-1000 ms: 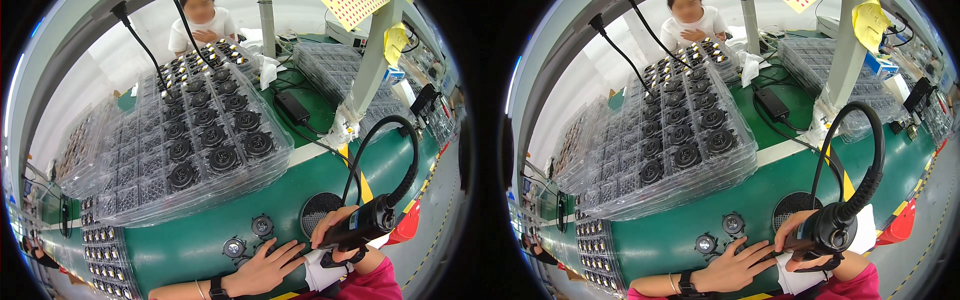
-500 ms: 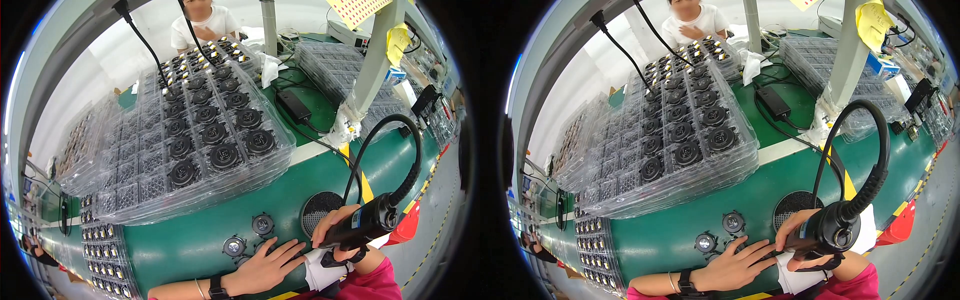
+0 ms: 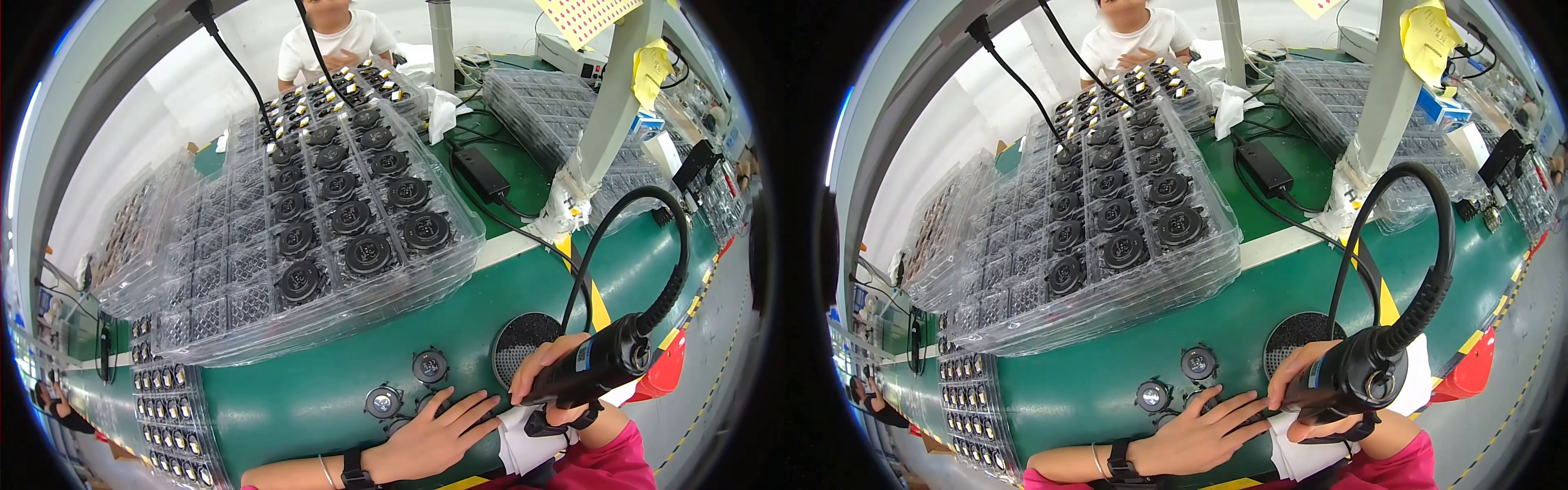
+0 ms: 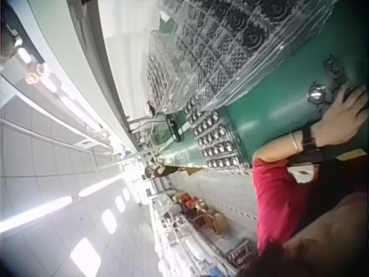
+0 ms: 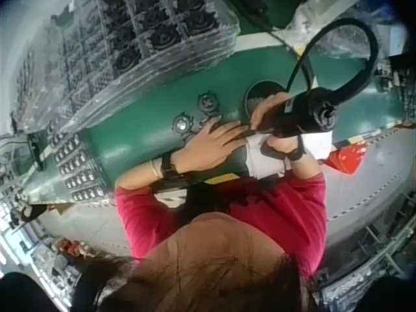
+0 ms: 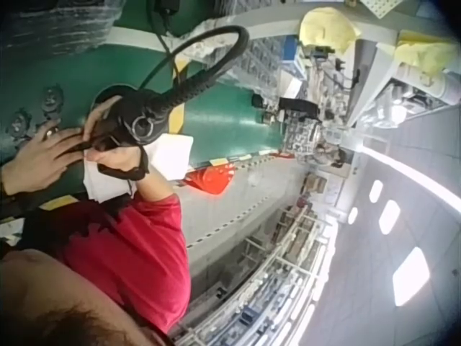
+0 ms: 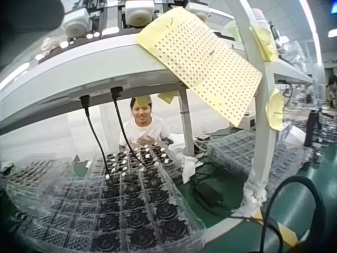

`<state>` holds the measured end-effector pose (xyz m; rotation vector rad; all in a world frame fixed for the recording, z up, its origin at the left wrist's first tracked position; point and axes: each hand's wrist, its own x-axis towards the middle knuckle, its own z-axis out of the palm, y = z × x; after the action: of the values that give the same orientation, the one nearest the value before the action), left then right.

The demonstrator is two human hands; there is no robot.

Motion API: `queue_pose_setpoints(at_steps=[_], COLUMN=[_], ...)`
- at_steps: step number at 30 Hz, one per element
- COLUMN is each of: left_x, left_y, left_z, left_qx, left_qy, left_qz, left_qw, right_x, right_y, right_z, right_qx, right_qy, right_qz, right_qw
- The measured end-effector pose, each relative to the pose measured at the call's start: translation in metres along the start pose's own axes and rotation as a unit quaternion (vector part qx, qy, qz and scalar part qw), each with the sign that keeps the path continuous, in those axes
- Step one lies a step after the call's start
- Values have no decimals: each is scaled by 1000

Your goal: Assembling small electronic components using an electric screwdriver at a manual assembly station.

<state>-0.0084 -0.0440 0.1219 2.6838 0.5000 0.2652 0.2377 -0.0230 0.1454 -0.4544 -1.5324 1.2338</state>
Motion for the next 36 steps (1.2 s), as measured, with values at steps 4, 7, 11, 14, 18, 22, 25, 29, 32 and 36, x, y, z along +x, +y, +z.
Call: queue_pose_setpoints(at_steps=[4, 7, 11, 14, 18, 22, 25, 29, 32, 36], left_x=[1, -2, 3, -17, -33, -38, -36, -34, -37, -32], left_y=[5, 12, 7, 21, 23, 20, 13, -1, -2, -9], left_z=[-12, -57, -86, -103, -111, -118, -124, -123, -117, -83], left_qx=[-77, -218, -428, -491, -613, -620, -649, -642, -652, -518], left_qy=[35, -13, 28, 101, 170, 203, 186, 128, 157, 199], left_qz=[-18, 62, 300, 318, 168, 169, 142, 175, 183, 359], left_qw=[996, 974, 852, 805, 753, 739, 724, 736, 719, 750], right_x=[-3, -2, 3, 10, 13, 17, 15, 10, 8, 16], right_y=[2, 5, 9, 9, 13, 15, 18, 18, 20, 18], right_z=[3, 5, 7, 19, 29, 36, 35, 30, 33, 33], right_qx=[8, 16, 17, 32, 50, 38, 39, 130, 133, 76], right_qy=[2, 3, 17, 31, 92, 111, 100, 109, 120, 85], right_qz=[5, 0, -12, -28, -43, -33, -49, -10, -7, -29], right_qw=[1000, 1000, 1000, 999, 994, 992, 993, 985, 984, 993])
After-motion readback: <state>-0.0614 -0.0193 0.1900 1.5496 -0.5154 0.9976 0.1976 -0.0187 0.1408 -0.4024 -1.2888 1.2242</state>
